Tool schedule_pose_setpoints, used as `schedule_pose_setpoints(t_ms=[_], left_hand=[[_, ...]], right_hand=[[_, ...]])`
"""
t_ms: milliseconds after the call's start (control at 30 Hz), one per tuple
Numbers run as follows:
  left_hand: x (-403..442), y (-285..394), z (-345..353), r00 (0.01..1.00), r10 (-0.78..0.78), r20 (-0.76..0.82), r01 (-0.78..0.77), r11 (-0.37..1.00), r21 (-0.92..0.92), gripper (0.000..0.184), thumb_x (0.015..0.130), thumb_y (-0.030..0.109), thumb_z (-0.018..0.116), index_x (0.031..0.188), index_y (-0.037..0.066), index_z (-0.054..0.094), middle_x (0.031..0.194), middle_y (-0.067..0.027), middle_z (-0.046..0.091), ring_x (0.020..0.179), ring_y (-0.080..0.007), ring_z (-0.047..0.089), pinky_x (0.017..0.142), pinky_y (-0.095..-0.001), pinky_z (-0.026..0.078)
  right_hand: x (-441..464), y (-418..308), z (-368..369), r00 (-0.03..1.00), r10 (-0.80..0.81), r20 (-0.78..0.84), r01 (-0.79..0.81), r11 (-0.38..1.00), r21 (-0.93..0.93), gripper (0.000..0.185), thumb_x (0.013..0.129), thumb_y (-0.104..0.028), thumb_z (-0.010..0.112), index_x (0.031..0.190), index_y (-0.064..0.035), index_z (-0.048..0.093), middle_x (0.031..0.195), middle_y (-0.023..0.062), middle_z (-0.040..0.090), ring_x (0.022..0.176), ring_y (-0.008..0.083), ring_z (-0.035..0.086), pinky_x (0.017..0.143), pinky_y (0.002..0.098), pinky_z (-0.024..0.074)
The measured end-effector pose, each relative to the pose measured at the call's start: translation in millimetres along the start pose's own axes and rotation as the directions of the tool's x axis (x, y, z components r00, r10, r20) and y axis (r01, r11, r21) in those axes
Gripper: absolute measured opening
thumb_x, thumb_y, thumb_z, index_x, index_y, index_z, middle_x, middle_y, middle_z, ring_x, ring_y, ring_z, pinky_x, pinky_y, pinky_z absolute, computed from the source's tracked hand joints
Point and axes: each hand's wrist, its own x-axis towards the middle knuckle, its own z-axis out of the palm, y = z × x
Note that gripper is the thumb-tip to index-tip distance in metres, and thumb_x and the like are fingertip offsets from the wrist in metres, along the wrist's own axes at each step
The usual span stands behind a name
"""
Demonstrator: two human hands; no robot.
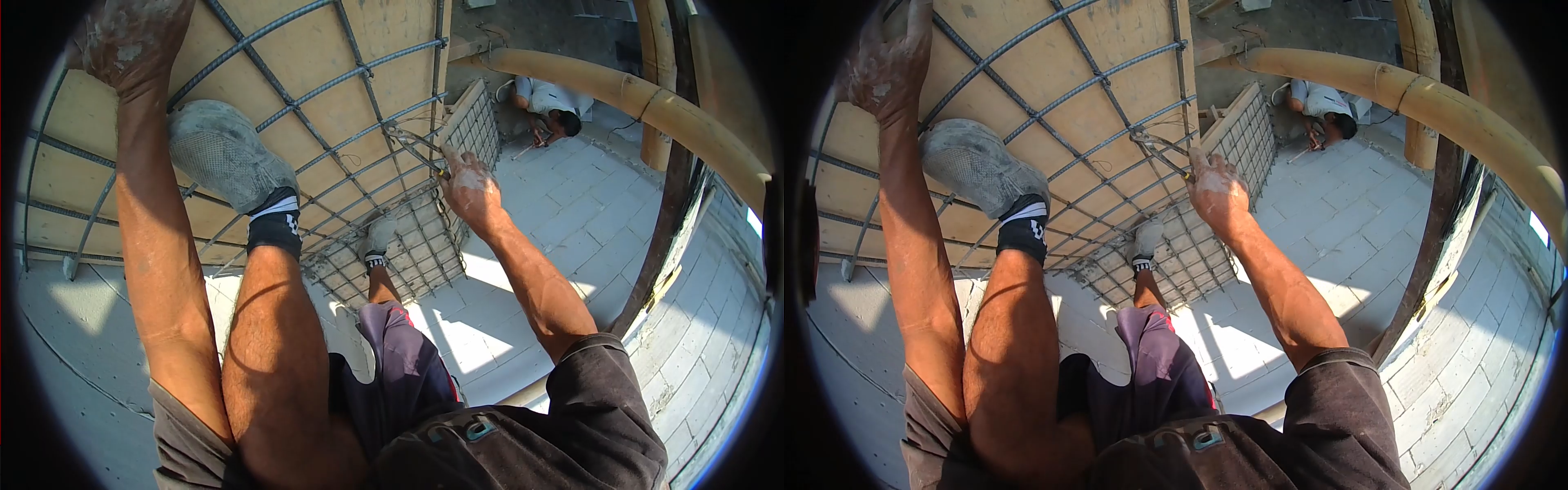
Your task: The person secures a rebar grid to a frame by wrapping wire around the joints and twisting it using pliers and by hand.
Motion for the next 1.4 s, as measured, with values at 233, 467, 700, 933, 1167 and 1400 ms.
schedule_pose_setpoints(t_ms=[233,467,700,933,1167,1400], left_hand=[[5.2,12.0,-8.7,0.999,-0.035,-0.001,0.035,0.996,-0.078,0.038,0.080,0.015,0.074,0.117,0.014,0.067,0.121,-0.0074,0.064,0.113,-0.0280,0.058,0.100,-0.0414,0.041],[2.1,0.4,-0.7,0.999,0.025,-0.037,-0.026,0.999,-0.030,0.037,0.079,0.015,0.074,0.115,0.013,0.067,0.121,-0.0074,0.064,0.115,-0.0281,0.056,0.102,-0.0406,0.040],[9.2,7.4,5.9,0.988,0.046,-0.144,-0.048,0.999,-0.008,0.026,0.085,0.017,0.066,0.109,0.010,0.063,0.110,-0.0103,0.062,0.101,-0.0303,0.058,0.088,-0.0432,0.044],[8.0,1.9,11.9,0.972,0.143,-0.184,-0.159,0.984,-0.080,0.022,0.091,0.030,0.056,0.097,0.009,0.058,0.096,-0.0106,0.059,0.083,-0.0268,0.060,0.070,-0.0444,0.047],[1.1,16.2,-38.4,0.963,-0.245,0.115,0.270,0.847,-0.457,0.041,0.091,0.040,0.070,0.108,0.003,0.072,0.114,-0.0117,0.072,0.110,-0.0176,0.065,0.095,-0.0333,0.050],[-52.2,117.2,-79.0,-0.066,0.394,0.917,0.998,0.020,0.063,0.052,0.103,0.048,0.048,0.122,0.002,0.064,0.116,-0.0097,0.067,0.105,-0.0192,0.063,0.096,-0.0327,0.047]], right_hand=[[-14.5,-23.7,59.3,0.935,0.156,0.319,-0.337,0.674,0.658,0.037,0.098,-0.030,0.060,0.127,-0.0079,0.053,0.086,0.0101,0.062,0.080,0.0265,0.065,0.071,0.0412,0.0550],[-22.3,-36.3,58.2,0.718,-0.300,0.627,-0.696,-0.314,0.646,0.051,0.099,-0.049,0.057,0.128,-0.0067,0.054,0.077,-0.0001,0.056,0.064,0.0115,0.056,0.055,0.0279,0.0509],[-13.5,-24.4,23.5,0.718,0.073,0.693,-0.675,0.317,0.666,0.065,0.099,-0.056,0.052,0.132,-0.0004,0.055,0.097,0.0122,0.067,0.082,0.0219,0.068,0.075,0.0396,0.0593],[-4.8,-5.7,24.7,0.764,-0.102,0.637,-0.567,0.362,0.740,0.057,0.099,-0.052,0.053,0.131,-0.0051,0.054,0.112,0.0132,0.067,0.098,0.0257,0.069,0.084,0.0417,0.0597],[5.8,10.2,18.4,0.730,-0.141,0.669,-0.546,0.469,0.694,0.057,0.097,-0.041,0.061,0.139,-0.0062,0.048,0.124,0.0161,0.064,0.104,0.0284,0.067,0.084,0.0448,0.0599],[-14.9,-15.2,48.1,0.750,-0.293,0.592,-0.550,0.220,0.806,0.066,0.094,-0.031,0.062,0.151,-0.0091,0.038,0.122,0.0165,0.066,0.107,0.0289,0.067,0.081,0.0391,0.0577]])
